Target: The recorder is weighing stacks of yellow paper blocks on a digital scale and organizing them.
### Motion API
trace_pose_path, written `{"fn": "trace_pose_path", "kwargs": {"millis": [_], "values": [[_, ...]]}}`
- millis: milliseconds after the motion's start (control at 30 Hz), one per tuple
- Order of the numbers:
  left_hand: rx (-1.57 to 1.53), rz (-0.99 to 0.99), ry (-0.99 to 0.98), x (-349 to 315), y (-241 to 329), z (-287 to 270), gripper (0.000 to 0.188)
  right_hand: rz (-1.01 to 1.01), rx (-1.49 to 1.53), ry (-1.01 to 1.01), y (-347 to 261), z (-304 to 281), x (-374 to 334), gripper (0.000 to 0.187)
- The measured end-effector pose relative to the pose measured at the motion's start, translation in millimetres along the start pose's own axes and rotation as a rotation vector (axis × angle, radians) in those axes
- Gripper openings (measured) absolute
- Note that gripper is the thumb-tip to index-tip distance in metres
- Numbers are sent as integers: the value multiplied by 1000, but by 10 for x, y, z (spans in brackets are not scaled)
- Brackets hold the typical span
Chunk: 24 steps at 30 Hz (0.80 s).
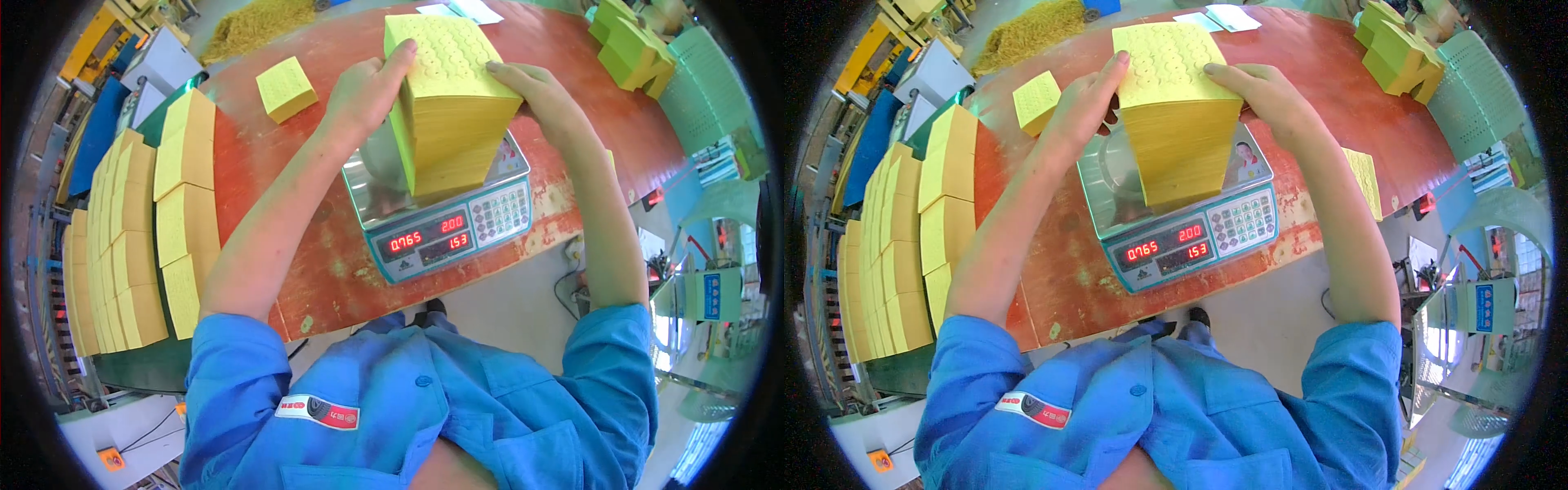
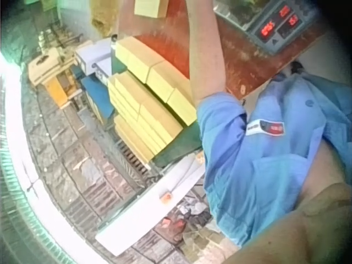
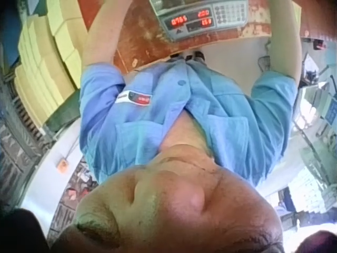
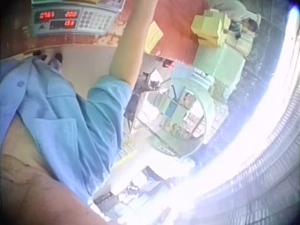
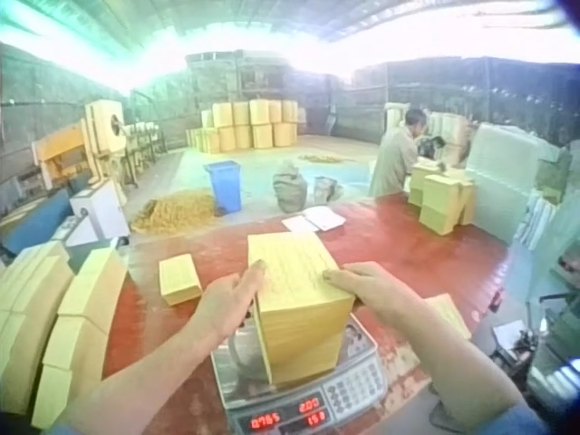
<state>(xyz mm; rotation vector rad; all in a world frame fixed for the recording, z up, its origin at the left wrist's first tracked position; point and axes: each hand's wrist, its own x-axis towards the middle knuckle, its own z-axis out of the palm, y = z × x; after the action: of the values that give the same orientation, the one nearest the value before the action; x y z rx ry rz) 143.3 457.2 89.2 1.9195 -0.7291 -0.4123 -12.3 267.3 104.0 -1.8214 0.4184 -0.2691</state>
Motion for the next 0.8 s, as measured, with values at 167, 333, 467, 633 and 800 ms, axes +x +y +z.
{"fn": "trace_pose_path", "kwargs": {"millis": [167,333,467,633,800], "values": [[415,139,-122,64,38,-198,80,4,-20,94,38,25,-94,47],[97,324,169,692,-904,-709,78,-38,-112,396,-70,245,-340,47],[658,125,359,1428,-1776,-1371,73,-185,-35,772,-11,296,-841,40],[1011,-35,235,2118,-2563,-1376,77,-92,32,714,363,804,-1608,25],[1055,-207,79,2449,-2992,-1152,75,126,131,527,586,1180,-1992,23]]}}
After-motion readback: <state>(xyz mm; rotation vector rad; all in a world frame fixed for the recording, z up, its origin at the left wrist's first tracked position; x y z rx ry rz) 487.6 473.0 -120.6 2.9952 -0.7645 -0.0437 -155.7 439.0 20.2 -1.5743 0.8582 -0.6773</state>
